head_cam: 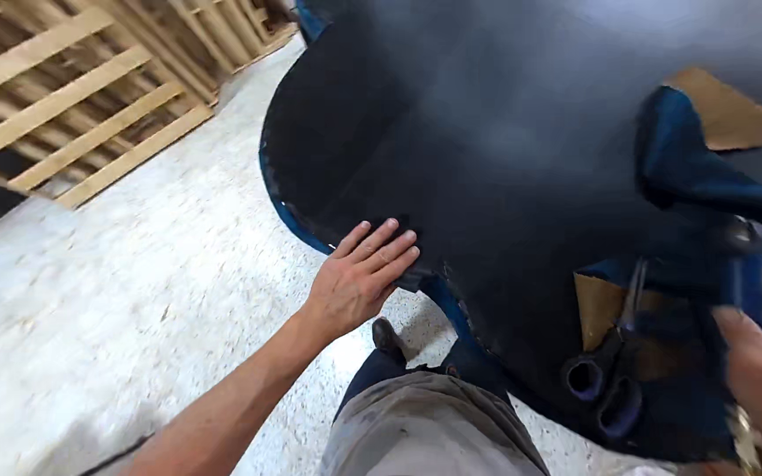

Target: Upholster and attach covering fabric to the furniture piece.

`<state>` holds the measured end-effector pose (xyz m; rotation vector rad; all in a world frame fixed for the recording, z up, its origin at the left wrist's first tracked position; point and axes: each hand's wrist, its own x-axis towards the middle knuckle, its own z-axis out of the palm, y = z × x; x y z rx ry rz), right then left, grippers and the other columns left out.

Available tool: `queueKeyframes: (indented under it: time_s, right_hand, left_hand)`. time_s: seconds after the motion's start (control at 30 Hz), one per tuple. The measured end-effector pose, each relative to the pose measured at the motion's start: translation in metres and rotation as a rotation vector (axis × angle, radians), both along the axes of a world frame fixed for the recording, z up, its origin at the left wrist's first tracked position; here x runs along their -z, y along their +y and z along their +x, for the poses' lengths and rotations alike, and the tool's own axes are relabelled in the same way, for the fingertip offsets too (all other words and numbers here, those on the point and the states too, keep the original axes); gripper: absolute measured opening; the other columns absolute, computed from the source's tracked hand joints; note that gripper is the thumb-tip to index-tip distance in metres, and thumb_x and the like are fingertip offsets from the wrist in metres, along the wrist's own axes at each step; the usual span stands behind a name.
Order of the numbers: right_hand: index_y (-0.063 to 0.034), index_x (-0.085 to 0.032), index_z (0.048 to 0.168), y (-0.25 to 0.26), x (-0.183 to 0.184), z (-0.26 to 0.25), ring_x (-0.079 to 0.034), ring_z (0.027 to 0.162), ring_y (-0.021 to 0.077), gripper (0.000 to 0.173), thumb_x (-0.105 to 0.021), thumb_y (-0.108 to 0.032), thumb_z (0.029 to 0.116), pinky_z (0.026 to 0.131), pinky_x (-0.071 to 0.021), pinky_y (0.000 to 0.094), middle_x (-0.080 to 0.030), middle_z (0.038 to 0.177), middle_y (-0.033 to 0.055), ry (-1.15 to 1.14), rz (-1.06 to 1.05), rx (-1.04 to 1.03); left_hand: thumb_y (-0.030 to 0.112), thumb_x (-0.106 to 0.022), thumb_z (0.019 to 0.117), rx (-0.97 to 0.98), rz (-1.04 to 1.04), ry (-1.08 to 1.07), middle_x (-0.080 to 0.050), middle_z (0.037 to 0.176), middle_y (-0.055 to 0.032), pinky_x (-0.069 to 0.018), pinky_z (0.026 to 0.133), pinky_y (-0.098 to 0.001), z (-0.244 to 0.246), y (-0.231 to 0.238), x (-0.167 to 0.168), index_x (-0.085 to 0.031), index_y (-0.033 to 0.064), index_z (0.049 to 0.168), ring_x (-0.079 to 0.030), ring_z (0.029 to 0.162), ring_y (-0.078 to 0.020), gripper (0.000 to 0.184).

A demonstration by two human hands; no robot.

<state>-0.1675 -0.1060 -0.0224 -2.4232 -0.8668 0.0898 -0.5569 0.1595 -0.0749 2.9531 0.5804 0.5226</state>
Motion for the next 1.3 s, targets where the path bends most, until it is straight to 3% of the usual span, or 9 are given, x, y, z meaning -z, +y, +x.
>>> queueKeyframes:
  time_s: [0.13,0.3,0.37,0.43,0.6,0.73,0.87,1.03,1.3]
  right_hand:
    - [-0.0011,-0.054,0.140,0.019,0.004,-0.018,-0.062,0.106,0.0557,0.058,-0.068,-0.037,0.0961,0.086,-0.0435,0.0778,-0.065,0.119,0.0318,-0.046,-0.121,0.160]
    - [-0.0064,-0.058,0.140,0.014,0.005,-0.025,-0.061,0.113,0.0547,0.055,-0.058,-0.045,0.1004,0.088,-0.0432,0.0779,-0.064,0.127,0.0296,-0.149,-0.231,0.124]
    - [-0.0052,-0.061,0.139,0.013,-0.005,-0.030,-0.053,0.128,0.0535,0.059,-0.054,-0.049,0.1007,0.099,-0.0399,0.0758,-0.056,0.140,0.0297,-0.211,-0.215,0.089]
    - [-0.0042,-0.061,0.139,0.022,-0.023,-0.053,-0.053,0.131,0.0455,0.057,-0.051,-0.047,0.1025,0.105,-0.0428,0.0662,-0.055,0.142,0.0275,-0.221,-0.103,0.070]
    - [-0.0045,-0.072,0.122,0.086,-0.039,-0.158,-0.071,0.096,0.0265,0.033,-0.058,-0.025,0.1005,0.079,-0.0618,0.0475,-0.070,0.113,0.0157,-0.212,0.093,-0.323]
    - [-0.0146,-0.078,0.113,0.108,-0.002,-0.255,-0.069,0.081,0.0134,0.026,-0.063,-0.027,0.0956,0.062,-0.0592,0.0336,-0.071,0.102,0.0034,-0.196,0.193,-0.301]
    - [-0.0166,-0.073,0.128,0.117,0.043,-0.312,-0.064,0.065,0.0089,0.040,-0.060,-0.039,0.0971,0.053,-0.0553,0.0319,-0.071,0.082,-0.0035,-0.068,0.157,-0.206]
    - [-0.0200,-0.058,0.148,0.136,0.071,-0.322,-0.056,0.052,0.0115,0.053,-0.057,-0.034,0.0969,0.047,-0.0499,0.0364,-0.063,0.069,-0.0050,-0.073,0.057,-0.133]
    - [-0.0173,-0.059,0.145,0.161,0.075,-0.314,-0.059,0.049,0.0216,0.062,-0.066,-0.025,0.0833,0.044,-0.0481,0.0430,-0.056,0.057,0.0000,-0.048,-0.112,-0.116]
  left_hand:
    - [0.010,-0.055,0.0984,0.207,0.004,-0.093,-0.060,0.148,-0.0036,-0.0378,0.122,-0.0455,-0.010,0.019,0.016,-0.067,0.0162,0.137,-0.048,0.145,-0.0253,0.041]
    - [0.042,-0.039,0.1072,0.250,-0.092,-0.161,-0.062,0.145,-0.0046,-0.0355,0.123,-0.0458,-0.013,0.020,0.014,-0.074,0.0123,0.127,-0.049,0.144,-0.0246,0.049]
    - [0.040,-0.050,0.1055,0.153,-0.196,-0.272,-0.073,0.126,-0.0043,-0.0485,0.111,-0.0429,-0.007,0.016,0.003,-0.081,0.0118,0.100,-0.063,0.128,-0.0239,0.042]
    - [0.042,-0.065,0.0985,0.067,-0.221,-0.231,-0.074,0.113,-0.0047,-0.0556,0.099,-0.0405,-0.002,0.015,-0.007,-0.077,0.0122,0.094,-0.067,0.115,-0.0227,0.032]
    - [0.037,-0.069,0.0964,0.119,-0.150,-0.015,-0.069,0.110,-0.0071,-0.0541,0.088,-0.0403,0.001,0.028,-0.016,-0.075,0.0177,0.125,-0.064,0.104,-0.0258,0.035]
    - [0.024,-0.067,0.0978,0.137,-0.259,-0.004,-0.071,0.096,-0.0026,-0.0575,0.078,-0.0351,0.007,0.041,-0.026,-0.080,0.0163,0.110,-0.067,0.090,-0.0196,0.020]
    - [0.017,-0.065,0.0937,0.127,-0.173,-0.083,-0.066,0.082,-0.0010,-0.0558,0.066,-0.0333,0.008,0.039,-0.021,-0.079,0.0136,0.099,-0.065,0.078,-0.0177,0.016]
    - [0.014,-0.064,0.0919,0.208,-0.116,-0.207,-0.066,0.081,-0.0020,-0.0540,0.063,-0.0320,0.007,0.042,-0.017,-0.080,0.0116,0.099,-0.064,0.076,-0.0180,0.018]
    - [0.012,-0.063,0.0917,0.309,-0.032,-0.247,-0.066,0.079,-0.0044,-0.0525,0.064,-0.0355,0.010,0.048,-0.014,-0.075,0.0093,0.086,-0.064,0.077,-0.0218,0.013]
